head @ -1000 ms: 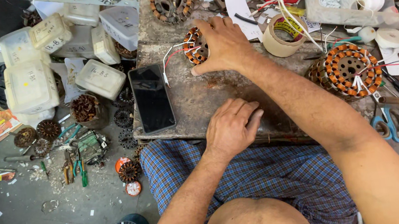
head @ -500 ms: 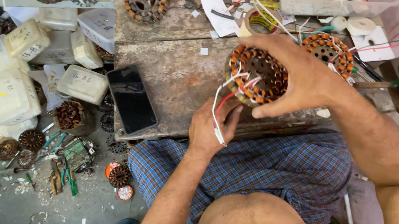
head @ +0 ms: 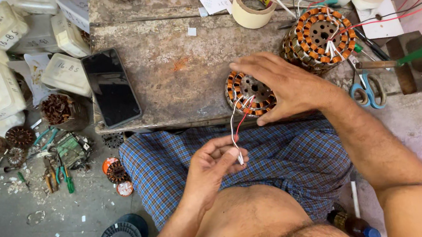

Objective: The person sits cross-legged and winds thin insulated wires through the slots of a circular motor stator. They repeatedly insert, pull, and arrange the wires by hand, occasionally using a small tool to adjust the placement.

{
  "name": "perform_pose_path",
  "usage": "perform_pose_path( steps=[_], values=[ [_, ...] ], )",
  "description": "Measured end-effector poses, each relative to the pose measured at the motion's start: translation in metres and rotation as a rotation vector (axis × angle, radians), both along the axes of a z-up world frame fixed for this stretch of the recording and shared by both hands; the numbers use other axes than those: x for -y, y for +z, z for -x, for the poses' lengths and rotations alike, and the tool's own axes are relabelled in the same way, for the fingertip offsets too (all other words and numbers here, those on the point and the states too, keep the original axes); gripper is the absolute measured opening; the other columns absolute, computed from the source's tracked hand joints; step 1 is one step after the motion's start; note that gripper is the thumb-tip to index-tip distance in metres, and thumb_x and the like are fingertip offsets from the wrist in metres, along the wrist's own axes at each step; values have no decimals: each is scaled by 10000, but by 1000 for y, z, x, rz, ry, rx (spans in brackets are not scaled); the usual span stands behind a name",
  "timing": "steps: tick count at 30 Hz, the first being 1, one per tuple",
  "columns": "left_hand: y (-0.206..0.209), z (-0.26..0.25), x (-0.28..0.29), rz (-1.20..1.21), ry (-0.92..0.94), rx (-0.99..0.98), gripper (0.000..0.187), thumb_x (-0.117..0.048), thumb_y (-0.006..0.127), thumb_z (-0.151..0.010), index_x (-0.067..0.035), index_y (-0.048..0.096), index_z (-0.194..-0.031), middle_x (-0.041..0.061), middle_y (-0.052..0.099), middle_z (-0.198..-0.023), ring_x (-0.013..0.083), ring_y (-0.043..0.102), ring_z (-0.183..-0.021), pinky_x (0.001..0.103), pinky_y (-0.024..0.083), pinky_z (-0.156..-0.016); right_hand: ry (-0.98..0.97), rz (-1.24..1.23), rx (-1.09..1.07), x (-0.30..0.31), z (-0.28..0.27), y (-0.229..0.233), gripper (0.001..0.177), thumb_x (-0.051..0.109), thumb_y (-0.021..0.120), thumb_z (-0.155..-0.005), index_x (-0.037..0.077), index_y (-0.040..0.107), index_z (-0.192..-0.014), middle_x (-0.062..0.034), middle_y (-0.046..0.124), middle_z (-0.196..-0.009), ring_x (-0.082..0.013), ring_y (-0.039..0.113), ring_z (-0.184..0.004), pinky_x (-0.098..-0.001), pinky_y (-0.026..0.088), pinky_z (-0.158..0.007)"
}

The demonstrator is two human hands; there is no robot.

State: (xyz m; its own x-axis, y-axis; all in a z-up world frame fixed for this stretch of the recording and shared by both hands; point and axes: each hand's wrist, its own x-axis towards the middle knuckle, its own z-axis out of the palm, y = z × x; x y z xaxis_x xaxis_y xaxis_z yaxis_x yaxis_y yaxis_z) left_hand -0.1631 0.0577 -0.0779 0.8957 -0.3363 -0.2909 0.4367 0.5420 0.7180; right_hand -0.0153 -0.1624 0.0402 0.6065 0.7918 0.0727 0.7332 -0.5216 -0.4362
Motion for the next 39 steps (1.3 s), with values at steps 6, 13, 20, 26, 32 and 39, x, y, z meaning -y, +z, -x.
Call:
perform_pose_path(
  steps=[6, 13, 20, 26, 32, 39],
  values=[
    [0, 4, 4, 34, 26, -19, 270, -62, 696, -972, 16, 662, -1228, 85, 722, -1031, 170, 702, -971, 376, 623, -895, -235, -266, 200, 14, 58, -21, 756, 296, 890, -778, 64, 556, -1415, -160, 575, -1404, -343, 532, -1278, -442, 459, -1092],
    [6, 6, 8, 117, -18, 38, 358, 8, 670, -963, 10, 610, -1315, 81, 670, -1079, 184, 709, -1013, 393, 632, -945, -561, -620, -509, 9, 134, -71, 201, 123, 742, -937, 24, 765, -1110, -27, 691, -1006, -90, 613, -863, -211, 475, -699],
    [3, 6, 11, 11, 67, -39, 455, 50, 724, -886, -4, 605, -1323, 115, 697, -976, 179, 720, -887, 369, 663, -827, -562, -741, -732, -3, 143, -96, 174, 79, 733, -940, -7, 783, -1083, -39, 667, -969, -75, 589, -811, -208, 466, -649],
    [-7, 10, 9, 51, 75, -13, 279, 41, 731, -910, 50, 670, -1183, 127, 734, -982, 189, 735, -880, 356, 664, -829, -527, -945, -881, -6, 144, -109, 93, 18, 748, -935, -37, 758, -1010, -81, 675, -1018, -134, 639, -905, -257, 542, -766],
    [-4, 12, 10, 27, 59, 33, 276, 49, 735, -907, 46, 674, -1176, 98, 725, -968, 156, 717, -859, 335, 662, -809, -759, -972, -959, -9, 143, -105, 123, 37, 752, -894, -45, 740, -984, -99, 736, -909, -154, 711, -816, -307, 622, -745],
    [-2, 9, 14, -57, 53, 104, 365, 74, 733, -893, 40, 628, -1241, 104, 713, -977, 160, 723, -888, 330, 663, -817, -804, -873, -854, -4, 122, -88, 201, 57, 761, -877, -5, 740, -1067, -77, 753, -912, -108, 672, -776, -260, 561, -674]
  ],
)
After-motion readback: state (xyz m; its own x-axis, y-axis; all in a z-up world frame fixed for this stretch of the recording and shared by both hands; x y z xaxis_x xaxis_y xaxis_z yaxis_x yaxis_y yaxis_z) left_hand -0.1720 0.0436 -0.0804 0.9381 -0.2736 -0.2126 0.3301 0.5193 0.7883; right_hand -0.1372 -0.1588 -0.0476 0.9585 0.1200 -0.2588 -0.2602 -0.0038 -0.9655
